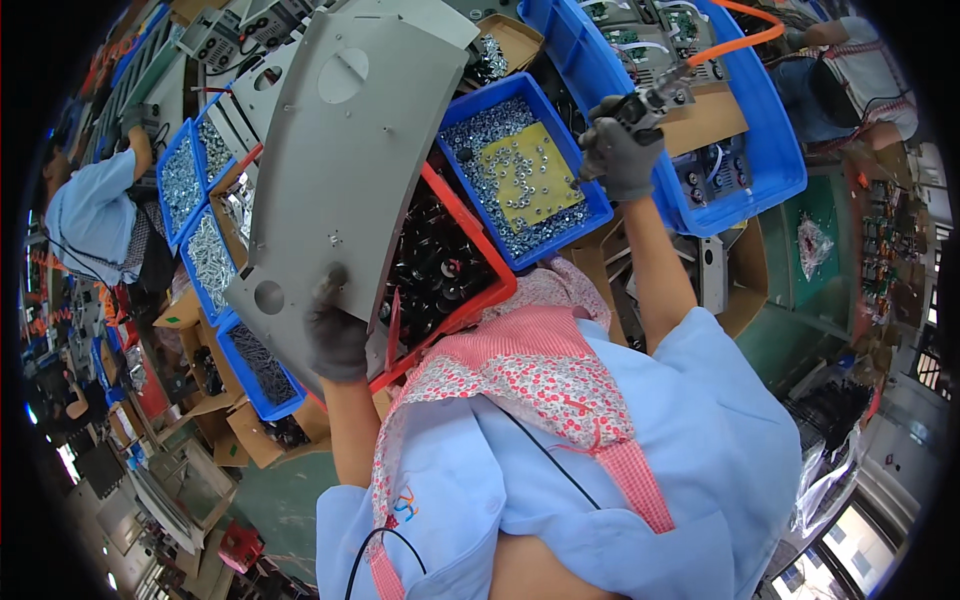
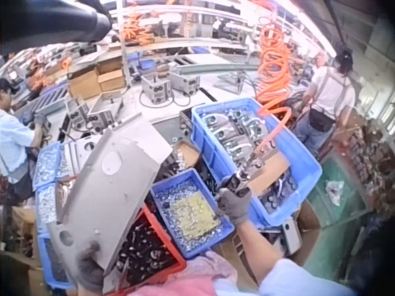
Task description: Assembling metal housing plates and components using an air-powered screwdriver.
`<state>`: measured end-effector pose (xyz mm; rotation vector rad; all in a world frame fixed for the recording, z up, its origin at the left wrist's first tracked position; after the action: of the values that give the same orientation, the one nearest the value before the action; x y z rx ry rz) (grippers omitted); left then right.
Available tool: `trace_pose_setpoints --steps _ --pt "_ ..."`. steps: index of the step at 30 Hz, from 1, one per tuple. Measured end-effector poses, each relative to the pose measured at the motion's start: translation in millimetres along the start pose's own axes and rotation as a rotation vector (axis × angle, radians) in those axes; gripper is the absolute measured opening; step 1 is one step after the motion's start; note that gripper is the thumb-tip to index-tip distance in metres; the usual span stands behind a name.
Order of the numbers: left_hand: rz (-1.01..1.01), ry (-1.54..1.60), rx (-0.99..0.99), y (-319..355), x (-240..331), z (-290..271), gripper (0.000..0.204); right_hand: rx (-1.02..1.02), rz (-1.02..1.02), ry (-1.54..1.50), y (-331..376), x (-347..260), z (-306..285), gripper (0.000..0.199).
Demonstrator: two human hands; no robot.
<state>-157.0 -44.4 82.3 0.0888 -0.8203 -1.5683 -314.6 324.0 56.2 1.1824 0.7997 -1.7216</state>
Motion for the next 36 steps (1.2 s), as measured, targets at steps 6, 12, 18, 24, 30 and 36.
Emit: trace_pose_setpoints --steps 6,12,18,24,30,36 --pt "0.047 0.001 0.143 -7 -11 -15 0.022 -0.01 -0.067 0.037 -1 49 14 0.023" --pt "0.134 -0.134 0.301 4 -20 2 0.02 -0.11 -0.124 0.088 -4 76 38 0.025" --pt "0.117 -0.152 0.295 8 -16 -4 0.023 -0.135 -0.194 0.075 -9 90 53 0.022" --pt "0.114 -0.208 0.349 13 -15 4 0.024 -0.156 -0.196 0.1 -7 106 49 0.025" --pt "0.084 -0.193 0.395 9 -17 5 0.024 -0.182 -0.231 0.123 1 104 51 0.023" --pt "0.173 -0.231 0.339 14 -18 15 0.032 -0.071 -0.22 0.091 6 107 54 0.024"
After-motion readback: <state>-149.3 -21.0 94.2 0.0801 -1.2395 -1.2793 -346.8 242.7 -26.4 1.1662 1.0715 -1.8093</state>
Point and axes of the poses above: each hand's wrist, its own y-axis away from the middle knuckle, its own z-axis out of the palm, x = y × z, the point moved 2 cm from there along -y, towards the middle knuckle, and after that the axes turned 7 degrees about x, right-handed, at the moved point
